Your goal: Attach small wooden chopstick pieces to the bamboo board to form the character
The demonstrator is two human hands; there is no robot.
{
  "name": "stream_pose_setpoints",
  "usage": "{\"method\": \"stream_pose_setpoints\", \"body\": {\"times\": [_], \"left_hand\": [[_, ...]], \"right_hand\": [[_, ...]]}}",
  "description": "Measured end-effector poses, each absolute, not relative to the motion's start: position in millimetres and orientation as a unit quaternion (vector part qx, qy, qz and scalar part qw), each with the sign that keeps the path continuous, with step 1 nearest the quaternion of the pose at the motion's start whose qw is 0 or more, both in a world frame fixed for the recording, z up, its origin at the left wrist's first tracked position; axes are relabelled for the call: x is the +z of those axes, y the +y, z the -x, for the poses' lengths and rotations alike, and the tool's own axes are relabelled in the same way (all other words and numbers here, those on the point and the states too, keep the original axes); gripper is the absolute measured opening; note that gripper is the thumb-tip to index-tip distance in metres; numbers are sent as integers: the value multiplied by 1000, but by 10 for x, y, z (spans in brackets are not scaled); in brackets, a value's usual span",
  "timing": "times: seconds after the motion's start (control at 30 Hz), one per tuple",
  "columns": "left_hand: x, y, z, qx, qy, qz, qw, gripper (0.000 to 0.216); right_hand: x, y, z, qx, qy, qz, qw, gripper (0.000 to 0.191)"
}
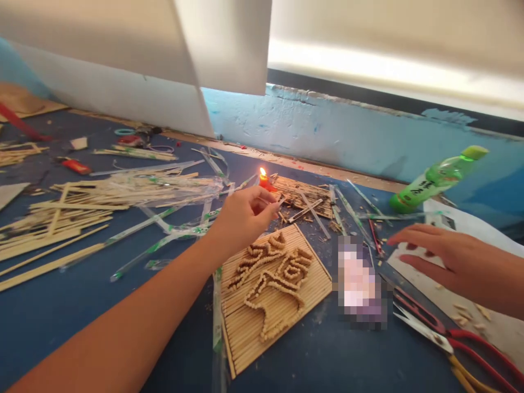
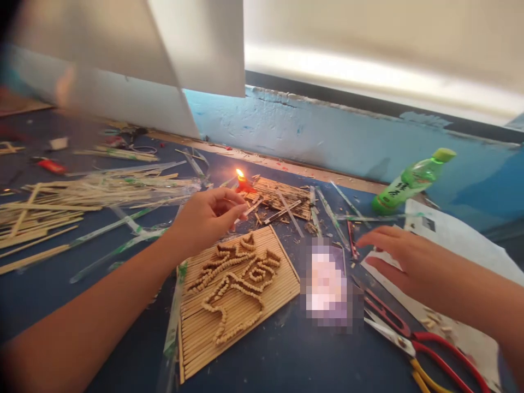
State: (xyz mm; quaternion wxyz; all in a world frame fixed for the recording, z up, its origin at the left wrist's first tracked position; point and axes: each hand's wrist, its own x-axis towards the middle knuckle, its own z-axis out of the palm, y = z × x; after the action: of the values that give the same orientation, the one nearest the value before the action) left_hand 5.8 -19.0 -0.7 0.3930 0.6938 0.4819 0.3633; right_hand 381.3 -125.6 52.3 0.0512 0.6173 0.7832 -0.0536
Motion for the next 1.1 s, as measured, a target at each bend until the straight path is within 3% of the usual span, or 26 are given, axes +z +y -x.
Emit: {"method": "stream_pose_setpoints", "body": {"times": [0.13, 0.3, 0.6, 0.83, 1.1], "left_hand": [[36, -222, -91, 343, 494, -696, 392, 18], [66, -254, -137, 320, 515, -700, 377, 20], [73, -255, -175, 306, 536, -701, 357, 25], [147, -316, -167, 278, 544, -720, 329, 25], [216, -334, -231, 261, 574, -710, 312, 25]], "right_hand": [[190, -1788, -4786, -134, 625, -764, 92, 42], [8, -2349, -5331, -205, 547, -811, 32, 45], [29, -2560, -5126, -179, 576, -797, -3, 39], [201, -2518, -4954, -75, 615, -784, -45, 22], [140, -2434, -4867, -98, 616, -779, -62, 17]]}}
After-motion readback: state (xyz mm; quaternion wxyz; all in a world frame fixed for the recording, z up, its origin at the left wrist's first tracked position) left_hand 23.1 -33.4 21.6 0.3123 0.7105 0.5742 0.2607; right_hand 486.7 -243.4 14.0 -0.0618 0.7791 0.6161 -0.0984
